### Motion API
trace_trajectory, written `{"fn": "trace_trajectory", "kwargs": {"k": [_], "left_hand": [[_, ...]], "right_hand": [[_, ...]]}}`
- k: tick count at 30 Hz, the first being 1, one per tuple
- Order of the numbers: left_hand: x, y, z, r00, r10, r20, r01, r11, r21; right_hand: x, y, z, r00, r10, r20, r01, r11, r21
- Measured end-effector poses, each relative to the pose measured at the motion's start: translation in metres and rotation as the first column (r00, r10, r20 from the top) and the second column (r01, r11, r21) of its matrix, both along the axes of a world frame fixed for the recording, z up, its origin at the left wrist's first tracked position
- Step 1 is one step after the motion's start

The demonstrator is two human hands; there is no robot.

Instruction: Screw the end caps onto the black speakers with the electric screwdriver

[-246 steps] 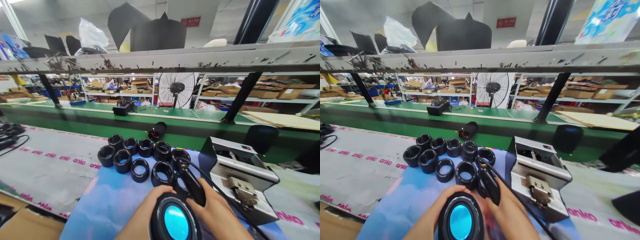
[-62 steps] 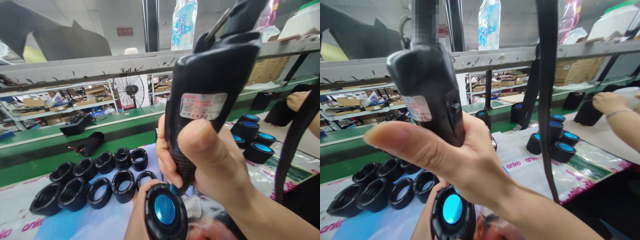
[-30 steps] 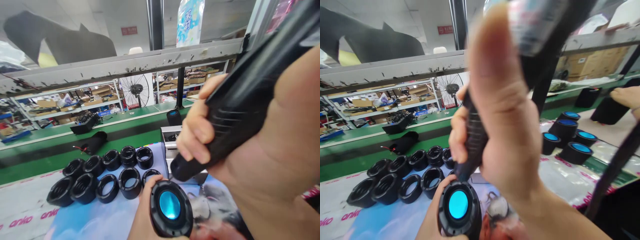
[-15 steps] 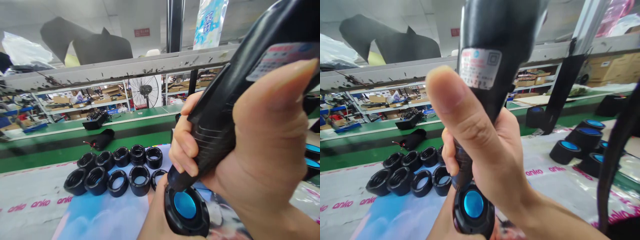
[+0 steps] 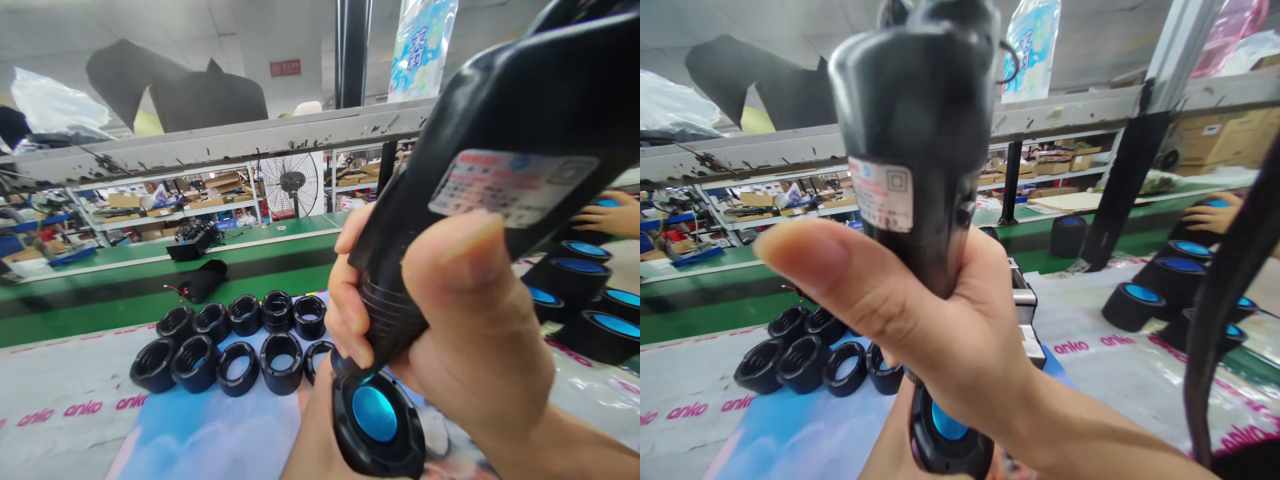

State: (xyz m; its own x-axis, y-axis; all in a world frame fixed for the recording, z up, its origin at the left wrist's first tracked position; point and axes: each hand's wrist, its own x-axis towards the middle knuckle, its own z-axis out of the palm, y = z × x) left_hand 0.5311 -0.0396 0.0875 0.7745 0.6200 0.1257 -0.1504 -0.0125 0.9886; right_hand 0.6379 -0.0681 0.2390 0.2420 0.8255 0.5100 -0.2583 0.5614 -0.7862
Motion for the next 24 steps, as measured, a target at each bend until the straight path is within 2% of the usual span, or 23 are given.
{"fn": "trace_trajectory", "kwargs": {"k": [4, 7, 12, 14, 16, 19, 21, 24], "left_hand": [[-0.015, 0.003, 0.006, 0.998, 0.049, -0.036, -0.047, 0.997, 0.066], [-0.022, 0.004, 0.007, 0.995, 0.087, -0.051, -0.082, 0.991, 0.105], [-0.021, 0.003, 0.006, 0.991, 0.115, -0.070, -0.104, 0.984, 0.142], [-0.020, 0.002, 0.008, 0.989, 0.126, -0.073, -0.114, 0.982, 0.150], [-0.019, 0.002, 0.013, 0.987, 0.141, -0.073, -0.129, 0.980, 0.154], [-0.016, 0.005, 0.021, 0.982, 0.174, -0.067, -0.163, 0.975, 0.149], [-0.015, 0.006, 0.026, 0.979, 0.197, -0.059, -0.188, 0.972, 0.140], [-0.014, 0.007, 0.029, 0.974, 0.223, -0.049, -0.215, 0.968, 0.128]], "right_hand": [[0.006, 0.001, -0.007, 0.988, 0.147, 0.056, -0.153, 0.981, 0.123], [0.011, 0.001, -0.012, 0.978, 0.198, 0.070, -0.207, 0.966, 0.158], [0.012, -0.001, -0.011, 0.984, 0.168, 0.061, -0.174, 0.980, 0.099], [0.009, -0.002, -0.009, 0.981, 0.181, 0.065, -0.187, 0.975, 0.116], [0.004, -0.002, -0.005, 0.992, 0.117, 0.044, -0.121, 0.985, 0.122], [-0.004, -0.002, -0.001, 0.998, -0.005, 0.056, 0.005, 1.000, -0.007], [-0.008, -0.002, -0.002, 0.995, 0.028, 0.101, -0.019, 0.996, -0.087], [-0.011, -0.001, -0.007, 0.993, 0.058, 0.107, -0.048, 0.994, -0.095]]}}
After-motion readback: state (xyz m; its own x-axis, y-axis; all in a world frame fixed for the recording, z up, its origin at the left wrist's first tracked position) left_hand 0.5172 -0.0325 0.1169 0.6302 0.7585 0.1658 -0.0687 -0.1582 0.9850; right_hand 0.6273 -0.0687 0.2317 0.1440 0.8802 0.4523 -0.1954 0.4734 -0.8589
